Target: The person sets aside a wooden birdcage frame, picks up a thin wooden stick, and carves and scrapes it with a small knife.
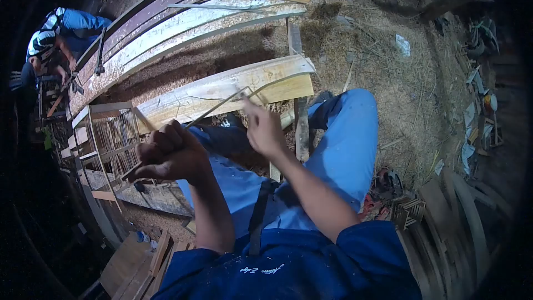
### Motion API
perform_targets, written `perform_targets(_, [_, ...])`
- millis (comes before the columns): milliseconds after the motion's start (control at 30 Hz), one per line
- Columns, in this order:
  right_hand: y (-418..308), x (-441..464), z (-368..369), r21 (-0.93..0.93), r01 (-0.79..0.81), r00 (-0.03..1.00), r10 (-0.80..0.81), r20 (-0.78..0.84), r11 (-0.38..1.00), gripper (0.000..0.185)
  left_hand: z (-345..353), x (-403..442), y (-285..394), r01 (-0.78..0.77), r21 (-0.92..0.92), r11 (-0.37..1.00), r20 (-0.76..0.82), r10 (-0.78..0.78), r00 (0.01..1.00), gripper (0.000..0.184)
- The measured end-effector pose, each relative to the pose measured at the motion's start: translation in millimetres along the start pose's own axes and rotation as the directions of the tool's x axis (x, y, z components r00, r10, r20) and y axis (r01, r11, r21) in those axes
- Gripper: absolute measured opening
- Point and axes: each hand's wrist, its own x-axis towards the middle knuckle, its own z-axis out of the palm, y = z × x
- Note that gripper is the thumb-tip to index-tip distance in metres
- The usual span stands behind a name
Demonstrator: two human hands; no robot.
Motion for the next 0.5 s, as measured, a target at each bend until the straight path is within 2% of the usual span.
perform_targets(33, [1, 7, -2, -0.035, -0.05, 0.999, 0.05, -0.004, 0.998, 0.037, 2, -1, 2, -0.003, 0.0, 1.0, -0.001, 0.003, 1.0, 0.068])
perform_targets(100, [-1, 11, -4, -0.064, -0.095, 0.995, 0.095, -0.016, 0.993, 0.037, 7, 0, 3, 0.045, 0.191, 0.981, -0.204, -0.005, 0.979, 0.069])
perform_targets(167, [-14, -9, 2, 0.055, 0.209, 0.978, -0.208, -0.019, 0.976, 0.036, 10, 1, 2, 0.035, 0.203, 0.979, -0.192, 0.004, 0.981, 0.068])
perform_targets(200, [-35, -17, -3, 0.05, 0.078, 0.995, -0.081, 0.058, 0.996, 0.037, 11, 2, 1, 0.039, 0.247, 0.968, -0.221, 0.017, 0.975, 0.068])
perform_targets(267, [-6, -5, 2, -0.007, 0.043, 0.999, -0.043, 0.022, 0.999, 0.037, 12, 3, 3, 0.038, 0.289, 0.956, -0.245, 0.036, 0.969, 0.068])
perform_targets(333, [-3, 15, -9, -0.118, -0.139, 0.99, 0.142, 0.015, 0.983, 0.041, 9, 5, 2, 0.041, 0.303, 0.952, -0.229, 0.031, 0.973, 0.068])
perform_targets(367, [-4, 13, -8, -0.114, -0.134, 0.991, 0.136, 0.009, 0.984, 0.041, 10, 6, 2, 0.037, 0.297, 0.954, -0.222, 0.032, 0.975, 0.068])
perform_targets(433, [-14, -6, -4, -0.077, 0.103, 0.994, -0.101, 0.031, 0.992, 0.04, 10, 2, 4, 0.042, 0.186, 0.982, -0.157, -0.013, 0.987, 0.069])
perform_targets(467, [-14, -12, 5, -0.026, 0.237, 0.969, -0.238, -0.061, 0.971, 0.039, 7, 2, 3, 0.028, 0.205, 0.978, -0.133, -0.001, 0.991, 0.066])
perform_targets(500, [-2, -10, 6, -0.027, 0.228, 0.972, -0.23, -0.057, 0.973, 0.039, 5, 1, 3, 0.035, 0.209, 0.977, -0.139, -0.006, 0.99, 0.066])
